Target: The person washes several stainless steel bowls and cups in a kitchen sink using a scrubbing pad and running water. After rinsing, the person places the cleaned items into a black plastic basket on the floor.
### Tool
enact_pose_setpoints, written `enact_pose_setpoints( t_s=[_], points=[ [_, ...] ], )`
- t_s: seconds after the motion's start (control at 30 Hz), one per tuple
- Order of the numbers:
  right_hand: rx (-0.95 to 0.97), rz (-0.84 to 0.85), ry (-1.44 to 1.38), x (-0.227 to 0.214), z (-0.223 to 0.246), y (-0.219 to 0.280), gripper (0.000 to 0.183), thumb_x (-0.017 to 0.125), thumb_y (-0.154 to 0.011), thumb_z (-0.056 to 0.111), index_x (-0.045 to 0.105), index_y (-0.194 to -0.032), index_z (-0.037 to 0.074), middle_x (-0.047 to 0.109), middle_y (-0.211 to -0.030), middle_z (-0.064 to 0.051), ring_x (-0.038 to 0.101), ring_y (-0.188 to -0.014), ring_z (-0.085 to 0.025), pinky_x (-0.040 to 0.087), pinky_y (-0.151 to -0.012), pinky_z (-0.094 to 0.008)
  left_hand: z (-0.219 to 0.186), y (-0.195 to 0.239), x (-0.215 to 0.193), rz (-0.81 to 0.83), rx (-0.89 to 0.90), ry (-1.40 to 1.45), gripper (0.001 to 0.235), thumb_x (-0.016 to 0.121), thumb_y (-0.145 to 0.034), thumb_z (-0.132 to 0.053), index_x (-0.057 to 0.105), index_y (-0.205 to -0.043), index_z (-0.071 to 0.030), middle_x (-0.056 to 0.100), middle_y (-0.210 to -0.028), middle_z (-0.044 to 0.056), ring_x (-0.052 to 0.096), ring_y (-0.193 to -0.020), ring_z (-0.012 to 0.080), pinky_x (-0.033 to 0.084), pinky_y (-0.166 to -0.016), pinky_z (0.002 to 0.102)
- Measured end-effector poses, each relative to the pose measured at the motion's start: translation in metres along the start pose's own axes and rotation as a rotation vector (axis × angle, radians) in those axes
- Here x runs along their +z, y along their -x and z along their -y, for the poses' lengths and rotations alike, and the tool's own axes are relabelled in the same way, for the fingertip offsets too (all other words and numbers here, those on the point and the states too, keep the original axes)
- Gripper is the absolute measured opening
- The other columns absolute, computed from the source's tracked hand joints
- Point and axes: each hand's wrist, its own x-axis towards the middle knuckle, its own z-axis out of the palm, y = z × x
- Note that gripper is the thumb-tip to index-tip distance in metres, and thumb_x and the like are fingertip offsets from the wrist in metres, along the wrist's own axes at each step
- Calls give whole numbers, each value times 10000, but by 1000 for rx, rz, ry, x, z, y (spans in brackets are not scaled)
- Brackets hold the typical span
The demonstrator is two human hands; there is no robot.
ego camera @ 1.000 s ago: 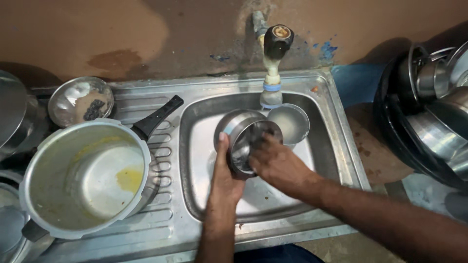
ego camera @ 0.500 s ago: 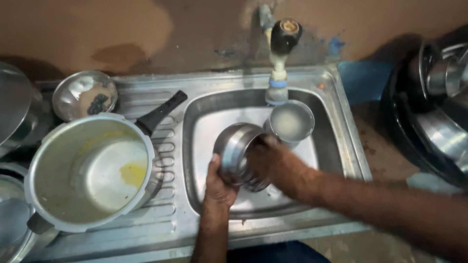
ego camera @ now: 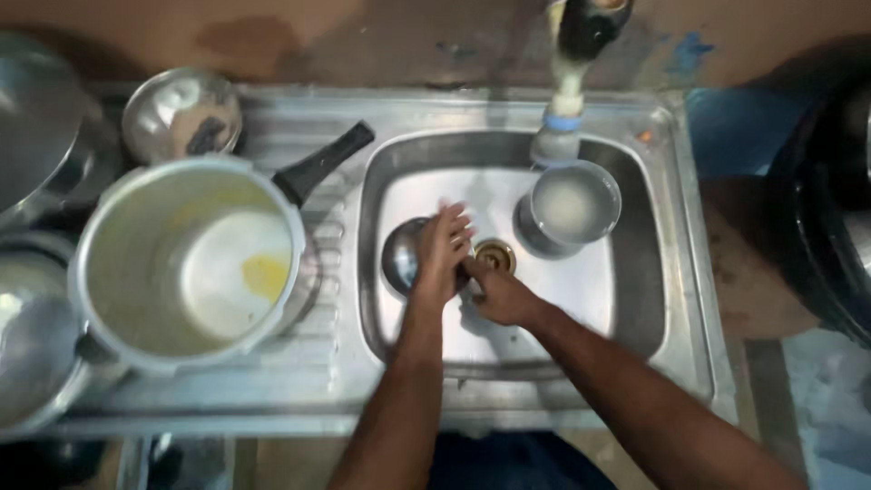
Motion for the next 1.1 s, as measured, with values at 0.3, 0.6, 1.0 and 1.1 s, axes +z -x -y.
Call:
enact_pose_setpoints(
  t_s=[0.3,0.6,1.0,1.1],
  points=[
    [65,-94,192,-15,85,-9,711,609,-736,-84,512,-1430,39,682,-1220,-250,684,-1075,-389,553,-923,-451,-21,44,-49,-353,448,-785,307,715,-866,-166,737,-1138,-27,783,-967,137,765,-893,251,607,-810,359],
    [52,-167,289,-24,95,-8,437,620,-702,-98,659,-1134,-41,704,-1121,-248,677,-1052,-406,556,-927,-446,-44,12,-14,-265,32,-1804,183,744,-852,-171,803,-1015,-113,765,-1103,137,746,-1047,303,619,-882,415],
    [398,-467,-23,-43,111,41,243,693,-853,80,769,-1083,68,781,-1045,-155,757,-947,-329,590,-855,-390,-24,-36,0,-328,49,-1932,373,792,-847,-332,728,-1136,-107,741,-1158,106,725,-1070,265,601,-873,380],
    [566,-516,-163,-51,101,41,248,675,-870,118,765,-1099,82,795,-1040,-137,798,-922,-259,625,-836,-334,-32,-33,-3,-305,108,-1977,323,777,-862,-320,747,-1109,-115,752,-1127,106,734,-1051,270,603,-867,383]
  ],
)
